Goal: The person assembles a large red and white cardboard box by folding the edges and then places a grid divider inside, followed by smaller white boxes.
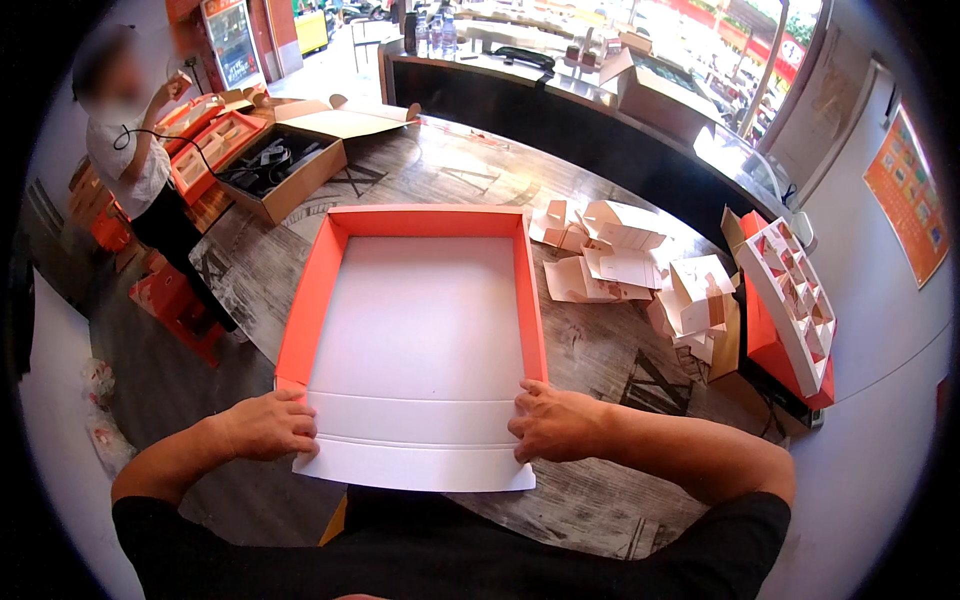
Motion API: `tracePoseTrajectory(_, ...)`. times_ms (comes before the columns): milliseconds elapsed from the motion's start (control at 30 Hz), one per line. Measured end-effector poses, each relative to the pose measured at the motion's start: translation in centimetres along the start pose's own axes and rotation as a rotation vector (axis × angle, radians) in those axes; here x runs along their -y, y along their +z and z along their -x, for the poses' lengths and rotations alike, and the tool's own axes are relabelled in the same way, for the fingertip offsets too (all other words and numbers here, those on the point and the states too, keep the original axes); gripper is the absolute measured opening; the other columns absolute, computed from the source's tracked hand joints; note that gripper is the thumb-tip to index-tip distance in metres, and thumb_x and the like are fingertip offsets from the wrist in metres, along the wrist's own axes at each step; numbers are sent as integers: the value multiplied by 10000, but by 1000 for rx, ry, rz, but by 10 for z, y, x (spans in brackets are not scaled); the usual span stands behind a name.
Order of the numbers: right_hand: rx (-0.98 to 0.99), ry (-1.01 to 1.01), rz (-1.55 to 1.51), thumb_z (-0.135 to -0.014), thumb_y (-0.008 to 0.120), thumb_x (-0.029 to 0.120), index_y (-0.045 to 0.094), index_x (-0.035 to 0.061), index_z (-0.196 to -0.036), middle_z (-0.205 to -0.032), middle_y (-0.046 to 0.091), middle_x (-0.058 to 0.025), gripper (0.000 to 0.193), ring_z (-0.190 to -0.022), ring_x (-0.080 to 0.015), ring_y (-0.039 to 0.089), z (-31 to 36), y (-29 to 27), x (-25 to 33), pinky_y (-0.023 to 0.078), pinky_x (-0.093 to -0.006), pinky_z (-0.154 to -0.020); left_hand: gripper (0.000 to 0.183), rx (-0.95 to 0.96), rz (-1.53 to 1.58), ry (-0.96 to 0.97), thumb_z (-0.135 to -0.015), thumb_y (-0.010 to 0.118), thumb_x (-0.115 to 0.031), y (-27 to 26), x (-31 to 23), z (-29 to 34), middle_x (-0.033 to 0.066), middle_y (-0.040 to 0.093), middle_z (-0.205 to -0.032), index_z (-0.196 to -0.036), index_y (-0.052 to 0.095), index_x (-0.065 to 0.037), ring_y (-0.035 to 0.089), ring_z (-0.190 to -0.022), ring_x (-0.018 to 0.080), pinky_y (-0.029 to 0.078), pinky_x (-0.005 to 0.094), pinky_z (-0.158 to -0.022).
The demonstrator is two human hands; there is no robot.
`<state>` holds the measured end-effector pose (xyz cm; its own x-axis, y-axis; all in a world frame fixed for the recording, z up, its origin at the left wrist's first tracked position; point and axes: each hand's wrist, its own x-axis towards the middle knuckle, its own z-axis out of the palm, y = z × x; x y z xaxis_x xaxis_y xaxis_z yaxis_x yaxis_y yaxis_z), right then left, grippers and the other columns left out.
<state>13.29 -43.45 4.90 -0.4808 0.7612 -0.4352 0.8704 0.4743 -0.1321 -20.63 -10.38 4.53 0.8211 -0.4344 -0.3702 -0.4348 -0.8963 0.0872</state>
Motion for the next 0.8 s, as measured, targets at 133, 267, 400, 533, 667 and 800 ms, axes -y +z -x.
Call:
tracePoseTrajectory(133, -127, -9, -76, -952, 682, 172, 730, 232, -1063, -1058, 677, -20, 135, -1174, -316, 603, 2, 7, -6, 385, -531, -1146, 140, -195, 56, 3, -897, 705, -152, 12, 5, -4, 13, 726, -1042, -1032, 730, -175, 685, -1142, 224, 532, 418, -1004)
tracePoseTrajectory(267, -243, 26, -168, -961, 682, 203, 682, 136, -996, -1002, 671, -50, 76, -1047, -321, 639, -3, 11, -11, 459, -474, -1048, 101, -329, 138, 14, -895, 738, -165, 18, 13, -18, 51, 726, -1032, -980, 706, -121, 720, -1020, 261, 585, 399, -897)
tracePoseTrajectory(400, -335, 75, -221, -982, 675, 212, 636, 92, -991, -1027, 663, -104, 126, -1020, -343, 643, -9, 11, -12, 478, -475, -1040, 174, -488, 240, -22, -873, 769, -172, 6, 16, -34, 84, 704, -970, -995, 673, -93, 710, -988, 294, 590, 401, -833)
tracePoseTrajectory(533, -418, 155, -265, -996, 670, 197, 592, 67, -1049, -1033, 659, -126, 160, -995, -337, 666, -18, 15, -19, 453, -525, -1118, 305, -548, 336, -170, -872, 823, -180, 11, 27, -42, 109, 686, -984, -1073, 621, -70, 700, -954, 321, 583, 416, -818)
tracePoseTrajectory(667, -568, 274, -345, -1009, 652, 163, 572, 65, -1099, -1010, 648, -120, 155, -989, -317, 694, -23, 24, -20, 379, -588, -1207, 474, -687, 318, -243, -845, 858, -173, 33, 29, -42, 134, 671, -1002, -1198, 562, -62, 688, -938, 347, 573, 434, -796)
tracePoseTrajectory(800, -738, 262, -245, -1025, 626, 130, 603, 83, -1155, -974, 623, -85, 141, -986, -270, 696, -26, 29, -17, 333, -613, -1242, 563, -830, 179, -226, -845, 855, -154, 20, 20, -47, 165, 656, -1070, -1279, 508, -65, 668, -986, 389, 556, 459, -858)
